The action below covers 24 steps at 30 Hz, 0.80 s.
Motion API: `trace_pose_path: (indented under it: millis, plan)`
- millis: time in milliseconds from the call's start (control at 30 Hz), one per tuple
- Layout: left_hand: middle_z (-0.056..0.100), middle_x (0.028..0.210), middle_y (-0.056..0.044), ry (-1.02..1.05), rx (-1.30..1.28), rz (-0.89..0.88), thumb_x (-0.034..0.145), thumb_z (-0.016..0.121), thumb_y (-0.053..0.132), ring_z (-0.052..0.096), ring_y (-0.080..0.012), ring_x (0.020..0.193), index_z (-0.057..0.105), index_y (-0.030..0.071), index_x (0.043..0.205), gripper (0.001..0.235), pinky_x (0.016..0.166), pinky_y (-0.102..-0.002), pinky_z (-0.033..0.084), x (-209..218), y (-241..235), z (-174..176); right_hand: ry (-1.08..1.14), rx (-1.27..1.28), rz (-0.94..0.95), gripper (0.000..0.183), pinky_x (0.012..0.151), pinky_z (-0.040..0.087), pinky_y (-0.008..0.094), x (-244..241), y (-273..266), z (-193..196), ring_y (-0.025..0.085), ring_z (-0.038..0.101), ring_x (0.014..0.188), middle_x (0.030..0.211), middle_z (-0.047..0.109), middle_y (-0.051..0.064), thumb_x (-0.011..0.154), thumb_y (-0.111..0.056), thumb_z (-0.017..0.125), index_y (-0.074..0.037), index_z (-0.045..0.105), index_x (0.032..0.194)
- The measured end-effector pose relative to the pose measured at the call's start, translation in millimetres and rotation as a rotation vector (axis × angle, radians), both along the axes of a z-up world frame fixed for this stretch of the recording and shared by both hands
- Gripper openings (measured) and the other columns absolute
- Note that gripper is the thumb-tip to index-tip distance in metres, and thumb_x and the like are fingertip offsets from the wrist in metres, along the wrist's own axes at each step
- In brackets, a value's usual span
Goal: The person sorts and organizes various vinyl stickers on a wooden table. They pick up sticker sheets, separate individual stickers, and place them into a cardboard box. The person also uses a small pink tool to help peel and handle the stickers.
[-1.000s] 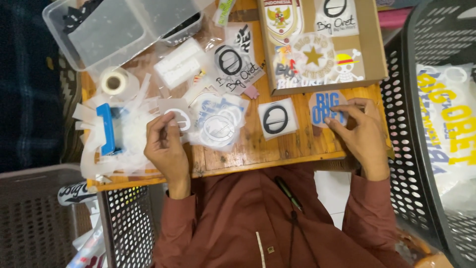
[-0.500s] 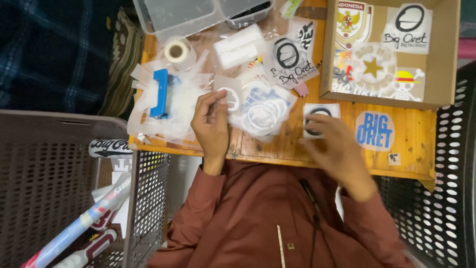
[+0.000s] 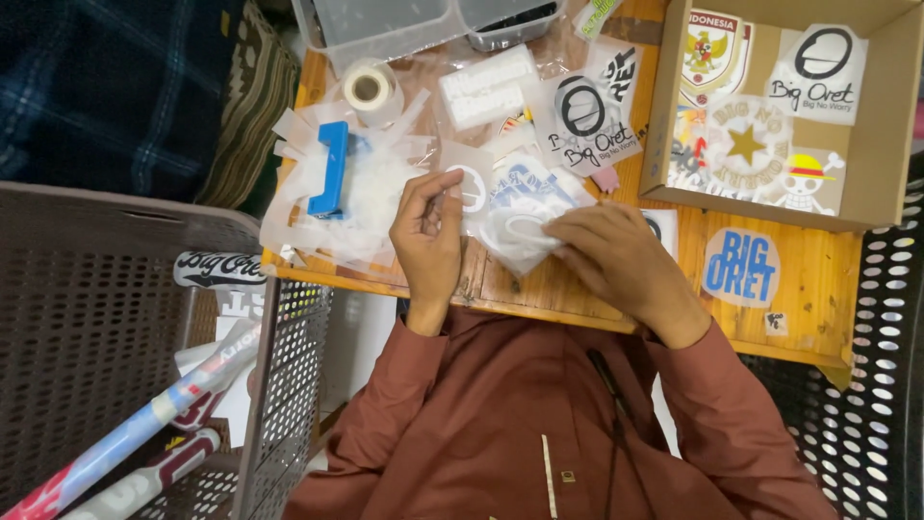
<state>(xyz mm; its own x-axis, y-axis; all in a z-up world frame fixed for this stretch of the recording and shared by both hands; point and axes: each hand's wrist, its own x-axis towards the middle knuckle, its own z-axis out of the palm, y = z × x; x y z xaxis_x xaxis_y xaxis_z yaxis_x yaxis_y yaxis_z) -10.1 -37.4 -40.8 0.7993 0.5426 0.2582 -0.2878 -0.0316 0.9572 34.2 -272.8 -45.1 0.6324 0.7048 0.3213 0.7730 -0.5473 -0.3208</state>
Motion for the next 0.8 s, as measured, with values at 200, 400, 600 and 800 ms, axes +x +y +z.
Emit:
trace_pose_path:
  millis: [200, 400, 600, 800]
  plan:
    - [0.064, 0.106, -0.008, -0.003, 0.017, 0.004, 0.099, 0.064, 0.002, 0.059, -0.0081, 0.101, 0.073, 0.002, 0.113, 0.017, 0.089, -0.027, 0.057, -0.8, -0.5, 0.4, 0.171, 0.394, -0.287, 0.023, 0.080, 0.056, 0.031, -0.2, 5.9, 8.3, 0.019, 0.072, 0.085, 0.090, 0.074, 0.002, 0.101, -0.008, 0.067, -0.014, 0.075, 0.122]
    - [0.064, 0.105, -0.008, 0.003, 0.036, 0.011, 0.098, 0.064, 0.001, 0.059, -0.0094, 0.099, 0.074, 0.002, 0.113, 0.017, 0.088, -0.028, 0.057, 0.4, 0.6, -1.7, 0.565, 0.703, -0.378, 0.020, 0.078, 0.057, 0.031, -4.9, -5.8, 38.8, 0.016, 0.070, 0.080, 0.089, 0.074, 0.014, 0.105, -0.005, 0.062, 0.003, 0.061, 0.123]
    - [0.064, 0.105, -0.008, 0.029, 0.130, -0.030, 0.098, 0.067, -0.001, 0.059, -0.0104, 0.097, 0.074, 0.002, 0.113, 0.017, 0.086, -0.027, 0.056, 1.8, -0.7, -1.2, 0.577, 0.845, -0.506, 0.017, 0.075, 0.056, 0.024, -9.8, -75.1, 17.0, 0.014, 0.071, 0.084, 0.097, 0.069, 0.011, 0.096, -0.001, 0.073, -0.003, 0.061, 0.108]
    - [0.068, 0.111, -0.004, 0.120, 0.189, -0.046, 0.102, 0.065, 0.008, 0.062, -0.0097, 0.095, 0.073, 0.006, 0.113, 0.014, 0.074, -0.019, 0.048, -1.5, -3.5, 7.0, 0.513, 0.855, -0.521, 0.042, 0.071, 0.062, 0.034, -45.8, -95.8, 50.1, 0.033, 0.072, 0.082, 0.104, 0.068, 0.030, 0.105, 0.005, 0.061, -0.013, 0.027, 0.121]
